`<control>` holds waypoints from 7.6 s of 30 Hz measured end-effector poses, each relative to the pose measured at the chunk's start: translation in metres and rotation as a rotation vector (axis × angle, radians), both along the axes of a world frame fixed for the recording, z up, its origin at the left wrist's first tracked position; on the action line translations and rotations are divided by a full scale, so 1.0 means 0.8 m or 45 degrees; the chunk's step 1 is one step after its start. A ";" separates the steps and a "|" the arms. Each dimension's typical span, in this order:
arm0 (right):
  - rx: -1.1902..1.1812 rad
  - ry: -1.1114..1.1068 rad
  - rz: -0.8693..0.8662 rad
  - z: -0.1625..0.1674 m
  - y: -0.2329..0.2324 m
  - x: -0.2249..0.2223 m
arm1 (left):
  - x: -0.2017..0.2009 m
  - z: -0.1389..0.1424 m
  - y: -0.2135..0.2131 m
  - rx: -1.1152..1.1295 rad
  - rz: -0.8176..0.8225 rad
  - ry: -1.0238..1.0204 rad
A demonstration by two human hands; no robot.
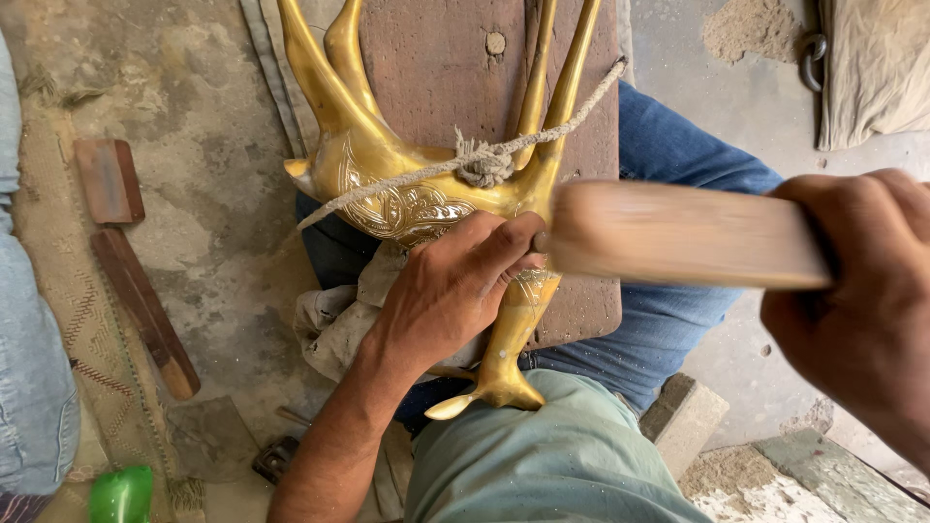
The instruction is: The person sits on the floor with a brass deer figurine strapped to a wooden board on their lap and chases its surface, holding a punch against the metal and striking it with a wooden mallet to emboss decorative patterns, repositioning the punch repeatedly around the body and legs.
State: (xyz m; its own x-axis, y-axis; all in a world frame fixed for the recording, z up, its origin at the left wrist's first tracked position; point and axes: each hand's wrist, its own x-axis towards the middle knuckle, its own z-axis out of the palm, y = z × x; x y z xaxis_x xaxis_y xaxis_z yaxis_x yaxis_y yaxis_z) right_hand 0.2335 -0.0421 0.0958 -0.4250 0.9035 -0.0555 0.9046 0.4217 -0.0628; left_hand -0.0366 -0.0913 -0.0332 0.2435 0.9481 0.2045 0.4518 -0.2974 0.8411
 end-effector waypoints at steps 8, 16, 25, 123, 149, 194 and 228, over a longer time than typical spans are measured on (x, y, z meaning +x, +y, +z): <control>-0.022 -0.181 -0.045 0.006 -0.027 0.001 | -0.002 -0.002 -0.001 -0.013 -0.039 0.026; 0.030 -0.219 0.025 -0.003 -0.027 0.015 | -0.002 -0.003 0.004 0.006 0.042 -0.055; -0.270 0.327 -0.460 -0.034 -0.019 0.058 | -0.005 0.008 0.019 0.026 0.017 -0.043; -0.230 0.853 -1.145 -0.210 -0.142 0.188 | 0.064 0.031 -0.111 -0.435 0.373 -0.335; -0.341 1.164 -1.197 -0.135 -0.176 0.140 | 0.126 0.022 0.094 -0.236 -1.070 0.253; -0.279 1.164 -1.201 -0.152 -0.149 0.125 | 0.125 0.014 0.104 -0.252 -1.089 0.234; -0.336 1.498 -1.388 -0.150 -0.147 0.121 | 0.123 0.014 0.106 -0.291 -1.074 0.259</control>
